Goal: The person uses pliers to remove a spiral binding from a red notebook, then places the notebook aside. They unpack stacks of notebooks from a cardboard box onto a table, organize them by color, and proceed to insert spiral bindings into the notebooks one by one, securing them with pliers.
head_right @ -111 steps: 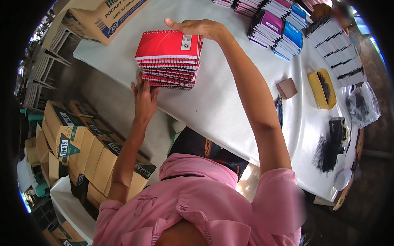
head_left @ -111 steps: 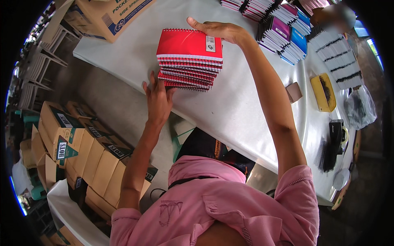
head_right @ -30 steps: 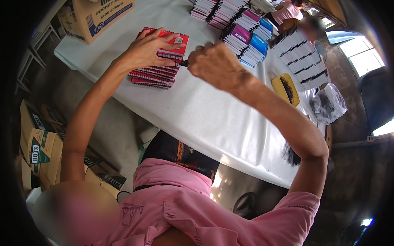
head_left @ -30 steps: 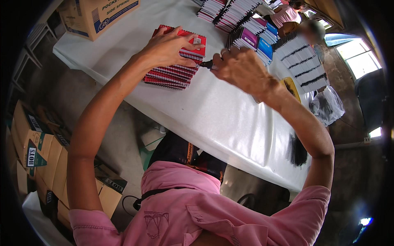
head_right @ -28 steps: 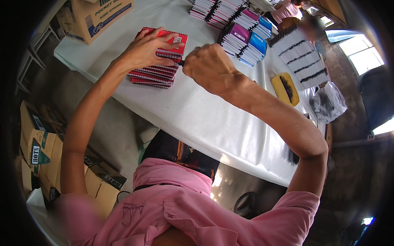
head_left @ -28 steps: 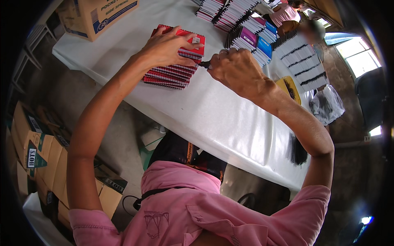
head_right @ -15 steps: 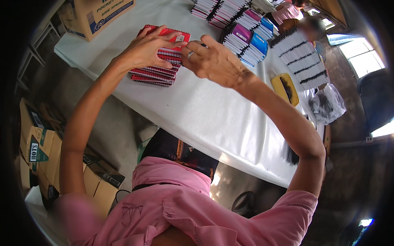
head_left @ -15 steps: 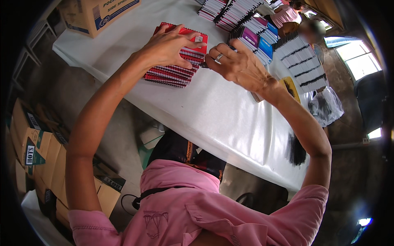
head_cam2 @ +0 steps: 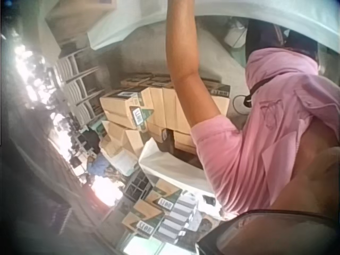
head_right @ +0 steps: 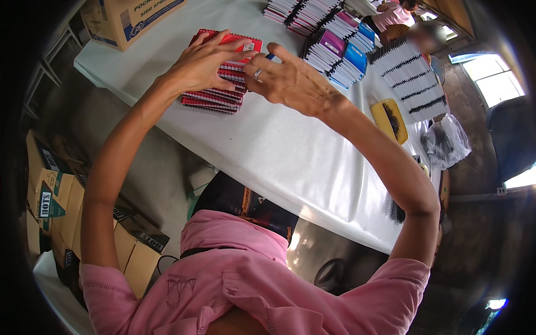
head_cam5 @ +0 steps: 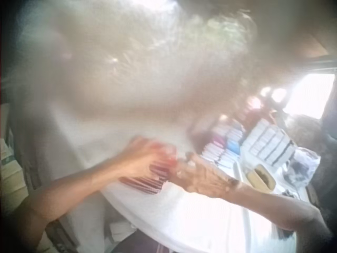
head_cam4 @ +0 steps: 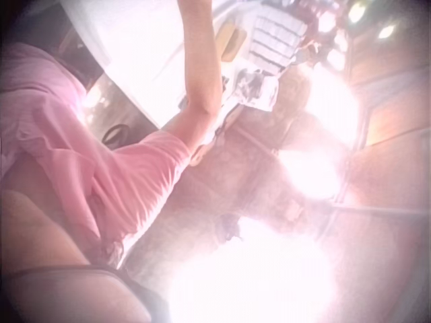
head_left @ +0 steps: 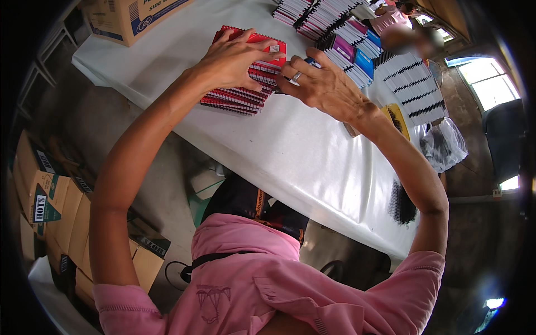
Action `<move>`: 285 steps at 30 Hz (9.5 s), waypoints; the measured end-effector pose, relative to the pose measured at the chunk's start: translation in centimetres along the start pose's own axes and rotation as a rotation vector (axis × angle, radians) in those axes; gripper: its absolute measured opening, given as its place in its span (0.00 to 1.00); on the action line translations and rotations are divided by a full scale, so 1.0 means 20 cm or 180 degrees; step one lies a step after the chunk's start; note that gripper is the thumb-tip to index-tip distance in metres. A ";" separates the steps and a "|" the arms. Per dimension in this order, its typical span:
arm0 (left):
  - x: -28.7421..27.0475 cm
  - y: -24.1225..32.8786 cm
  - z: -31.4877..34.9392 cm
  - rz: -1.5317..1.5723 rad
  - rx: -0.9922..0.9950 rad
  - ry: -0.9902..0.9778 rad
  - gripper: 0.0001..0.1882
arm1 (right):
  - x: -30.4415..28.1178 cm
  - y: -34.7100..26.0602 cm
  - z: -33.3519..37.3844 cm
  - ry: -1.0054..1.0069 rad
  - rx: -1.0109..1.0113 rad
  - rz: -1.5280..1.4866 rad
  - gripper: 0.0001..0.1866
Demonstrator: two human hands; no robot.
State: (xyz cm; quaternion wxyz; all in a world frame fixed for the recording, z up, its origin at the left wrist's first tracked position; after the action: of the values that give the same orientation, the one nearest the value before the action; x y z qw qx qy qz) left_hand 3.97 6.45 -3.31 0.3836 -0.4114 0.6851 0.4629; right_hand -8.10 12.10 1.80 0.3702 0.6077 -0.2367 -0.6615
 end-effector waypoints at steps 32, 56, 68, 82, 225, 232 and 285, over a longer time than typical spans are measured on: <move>0.02 0.02 0.07 -0.0638 0.0257 0.0382 0.56 | 0.02 -0.08 -0.06 -0.0104 0.0054 -0.0555 0.11; 0.05 0.05 0.14 -0.0840 0.0341 0.0760 0.57 | 0.09 -0.13 -0.08 -0.0111 -0.0074 -0.0364 0.13; 0.07 0.04 0.13 -0.0959 0.0272 0.0612 0.55 | 0.10 -0.10 -0.06 0.0000 -0.0186 -0.0520 0.16; 0.08 0.04 0.13 -0.0820 0.0308 0.0685 0.55 | 0.11 -0.13 -0.10 -0.0529 0.0177 -0.0260 0.07; -0.08 0.00 -0.05 0.0877 0.0474 -0.0018 0.19 | 0.26 -0.33 -0.07 0.0268 -0.0244 -0.0381 0.10; -0.08 0.04 -0.04 0.1067 0.0367 -0.0306 0.19 | 0.28 -0.33 -0.17 -0.0334 -0.0408 -0.0539 0.05; 0.29 -0.23 -0.03 0.4954 -0.2407 -0.0610 0.42 | 0.98 0.10 -0.10 0.1745 0.3631 -0.8263 0.46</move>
State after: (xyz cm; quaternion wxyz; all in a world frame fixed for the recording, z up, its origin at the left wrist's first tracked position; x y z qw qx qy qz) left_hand 6.01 3.65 -9.95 -0.1481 0.1147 0.5367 0.8227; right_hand -5.50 -4.14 -9.35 -0.7365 0.5575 0.3225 -0.2066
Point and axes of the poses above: each hand's wrist, its own z-axis away from the middle knuckle, its own x-axis out of the palm, y = z × x, the point moved 7 cm from there along -z, towards the middle knuckle, and after that the axes turned 11 degrees about -x, right-handed, at the moved point
